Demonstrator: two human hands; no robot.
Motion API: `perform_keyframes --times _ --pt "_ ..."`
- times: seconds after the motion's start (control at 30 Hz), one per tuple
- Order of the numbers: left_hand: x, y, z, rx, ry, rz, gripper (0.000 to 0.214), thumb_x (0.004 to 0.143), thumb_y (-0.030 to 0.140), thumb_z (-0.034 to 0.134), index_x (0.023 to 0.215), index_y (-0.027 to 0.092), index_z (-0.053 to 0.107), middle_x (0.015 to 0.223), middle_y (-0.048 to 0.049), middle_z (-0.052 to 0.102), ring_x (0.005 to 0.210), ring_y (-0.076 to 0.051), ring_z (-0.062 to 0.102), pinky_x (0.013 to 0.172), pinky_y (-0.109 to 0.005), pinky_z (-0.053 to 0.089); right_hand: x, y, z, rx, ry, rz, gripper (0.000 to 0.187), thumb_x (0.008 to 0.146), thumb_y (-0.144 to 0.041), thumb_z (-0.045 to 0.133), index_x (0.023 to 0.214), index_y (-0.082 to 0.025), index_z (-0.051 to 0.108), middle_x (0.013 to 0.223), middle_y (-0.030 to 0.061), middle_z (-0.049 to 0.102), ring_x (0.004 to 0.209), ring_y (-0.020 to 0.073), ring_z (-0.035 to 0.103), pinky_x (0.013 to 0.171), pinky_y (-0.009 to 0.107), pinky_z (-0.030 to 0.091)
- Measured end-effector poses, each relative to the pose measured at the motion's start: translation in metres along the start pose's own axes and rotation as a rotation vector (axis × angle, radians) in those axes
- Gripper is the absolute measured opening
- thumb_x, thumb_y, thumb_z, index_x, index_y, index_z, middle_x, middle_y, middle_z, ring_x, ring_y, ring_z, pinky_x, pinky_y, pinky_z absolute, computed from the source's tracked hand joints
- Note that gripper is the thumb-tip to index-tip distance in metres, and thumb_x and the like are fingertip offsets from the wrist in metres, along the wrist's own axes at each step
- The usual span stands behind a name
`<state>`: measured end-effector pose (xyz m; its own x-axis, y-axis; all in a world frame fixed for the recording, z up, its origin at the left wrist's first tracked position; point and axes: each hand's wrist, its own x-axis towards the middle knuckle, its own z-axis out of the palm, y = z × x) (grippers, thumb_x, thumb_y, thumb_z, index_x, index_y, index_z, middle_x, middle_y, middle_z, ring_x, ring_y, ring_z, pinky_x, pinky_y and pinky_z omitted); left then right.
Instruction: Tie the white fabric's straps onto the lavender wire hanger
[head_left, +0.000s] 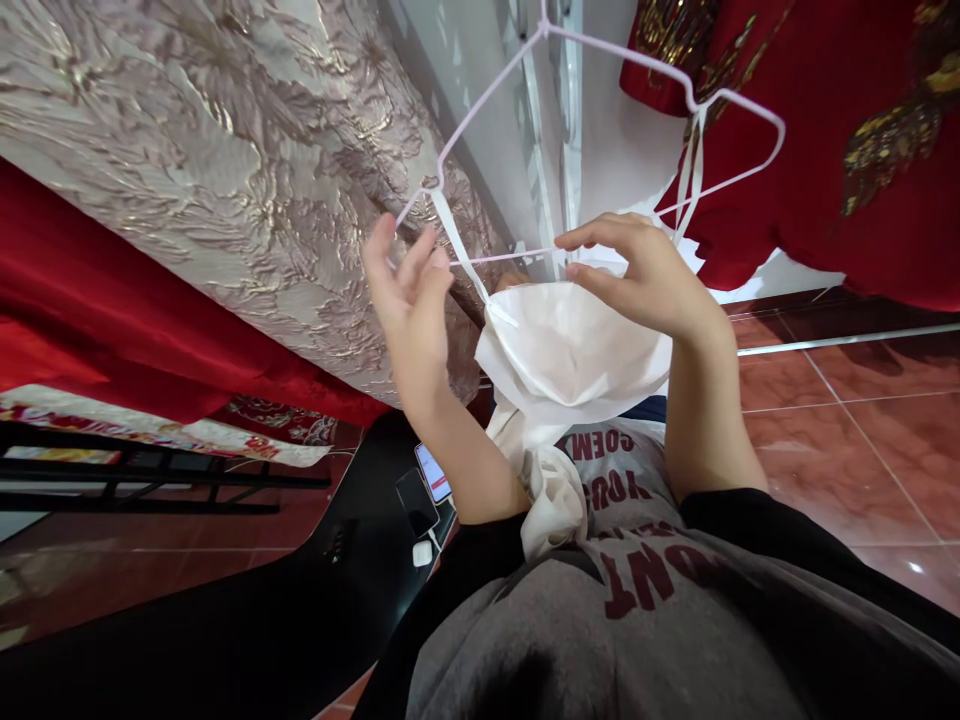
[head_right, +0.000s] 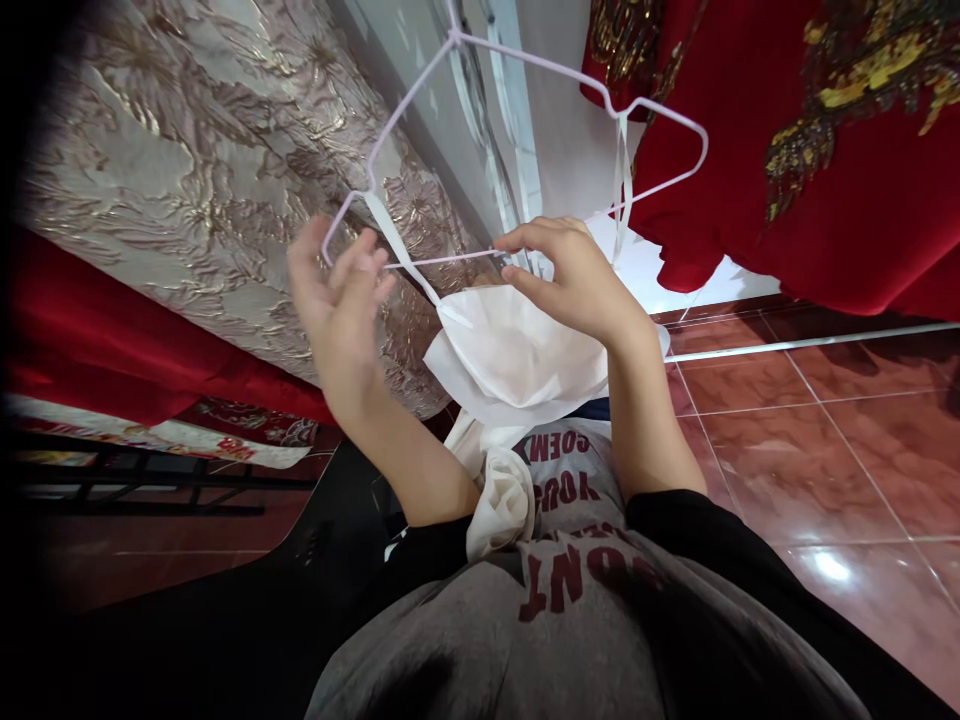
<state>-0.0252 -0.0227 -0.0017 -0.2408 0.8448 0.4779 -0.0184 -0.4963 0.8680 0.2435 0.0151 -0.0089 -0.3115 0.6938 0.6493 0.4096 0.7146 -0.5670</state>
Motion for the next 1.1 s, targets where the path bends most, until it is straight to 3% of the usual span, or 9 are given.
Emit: perform_keyframes --times 0.1,0.23,0.43,0.57,0.67,0.8,0.97,1.03,1.1 --pt "0.000 -0.005 0.019 0.011 -0.064 0.064 0.065 0.087 0.066 0.095 0.133 0.028 0.069 0.137 -0.0153 0.075 0.136 -0.037 0.069 0.089 -0.040 0.065 -0.001 -0.002 -0.001 -0.016 0.010 0.007 0.021 0.096 -0.035 0.074 0.116 -0.031 0.082 0.122 0.0048 0.085 0.117 0.0307 0.077 0.118 0.059 0.055" --pt "-0.002 0.007 0.034 0.024 -0.038 0.089 0.042 0.096 0.054 0.088 0.124 0.027 0.073 0.120 -0.0118 0.077 0.117 -0.034 0.074 0.068 -0.031 0.055 -0.001 -0.006 -0.003 0.001 0.014 0.015 0.019 0.098 -0.037 0.074 0.114 -0.031 0.082 0.122 0.0051 0.085 0.116 0.0307 0.076 0.118 0.057 0.055" --pt "0.006 0.030 0.038 -0.158 0.099 0.183 0.043 0.101 0.036 0.069 0.140 0.028 0.052 0.160 -0.0127 0.063 0.148 -0.030 0.062 0.075 -0.029 0.053 -0.002 -0.005 -0.002 0.016 0.019 0.014 0.017 0.100 -0.035 0.072 0.113 -0.030 0.082 0.119 0.0043 0.085 0.115 0.0288 0.076 0.118 0.055 0.055" --pt "0.011 0.016 0.025 -0.105 0.336 0.251 0.052 0.096 0.032 0.069 0.143 0.028 0.046 0.176 -0.0154 0.042 0.159 -0.028 0.051 0.083 -0.028 0.054 -0.003 -0.002 -0.006 0.012 0.027 0.017 0.018 0.100 -0.037 0.073 0.115 -0.031 0.082 0.119 0.0050 0.085 0.114 0.0289 0.076 0.118 0.056 0.054" --pt "0.016 -0.003 0.003 -0.036 0.425 0.137 0.044 0.096 0.036 0.072 0.137 0.029 0.057 0.166 -0.0122 0.057 0.146 -0.030 0.061 0.075 -0.028 0.050 -0.003 -0.001 -0.007 0.009 0.032 0.014 0.018 0.101 -0.039 0.072 0.115 -0.032 0.082 0.118 0.0043 0.085 0.114 0.0293 0.076 0.117 0.056 0.054" --pt "0.019 -0.020 -0.016 -0.066 0.270 -0.131 0.028 0.095 0.037 0.078 0.118 0.021 0.075 0.130 -0.0146 0.079 0.105 -0.030 0.076 0.059 -0.029 0.037 -0.002 -0.005 -0.003 0.005 0.020 -0.008 0.021 0.101 -0.040 0.073 0.118 -0.032 0.082 0.122 0.0044 0.085 0.118 0.0297 0.077 0.117 0.056 0.055" --pt "0.014 -0.024 -0.001 -0.142 0.066 -0.099 0.024 0.103 0.049 0.076 0.107 0.026 0.080 0.124 -0.0113 0.082 0.100 -0.027 0.078 0.057 -0.030 0.041 -0.002 -0.012 0.003 0.030 0.007 -0.035 0.022 0.100 -0.038 0.074 0.120 -0.035 0.082 0.125 0.0034 0.083 0.122 0.0299 0.076 0.119 0.055 0.055" --pt "0.014 -0.025 0.005 -0.178 0.080 -0.071 0.021 0.104 0.046 0.076 0.101 0.026 0.075 0.113 -0.0106 0.083 0.088 -0.024 0.077 0.053 -0.029 0.036 -0.002 -0.007 0.001 0.065 0.147 -0.048 0.019 0.100 -0.037 0.074 0.118 -0.036 0.080 0.128 0.0041 0.080 0.121 0.0287 0.075 0.115 0.052 0.057" --pt "0.015 -0.026 0.007 -0.186 0.081 -0.051 0.024 0.104 0.048 0.077 0.098 0.025 0.072 0.105 -0.0106 0.082 0.080 -0.022 0.074 0.050 -0.029 0.033 -0.001 0.005 -0.002 0.129 0.439 -0.047 0.021 0.097 -0.030 0.072 0.116 -0.033 0.079 0.129 0.0063 0.075 0.113 0.0253 0.073 0.104 0.046 0.060"
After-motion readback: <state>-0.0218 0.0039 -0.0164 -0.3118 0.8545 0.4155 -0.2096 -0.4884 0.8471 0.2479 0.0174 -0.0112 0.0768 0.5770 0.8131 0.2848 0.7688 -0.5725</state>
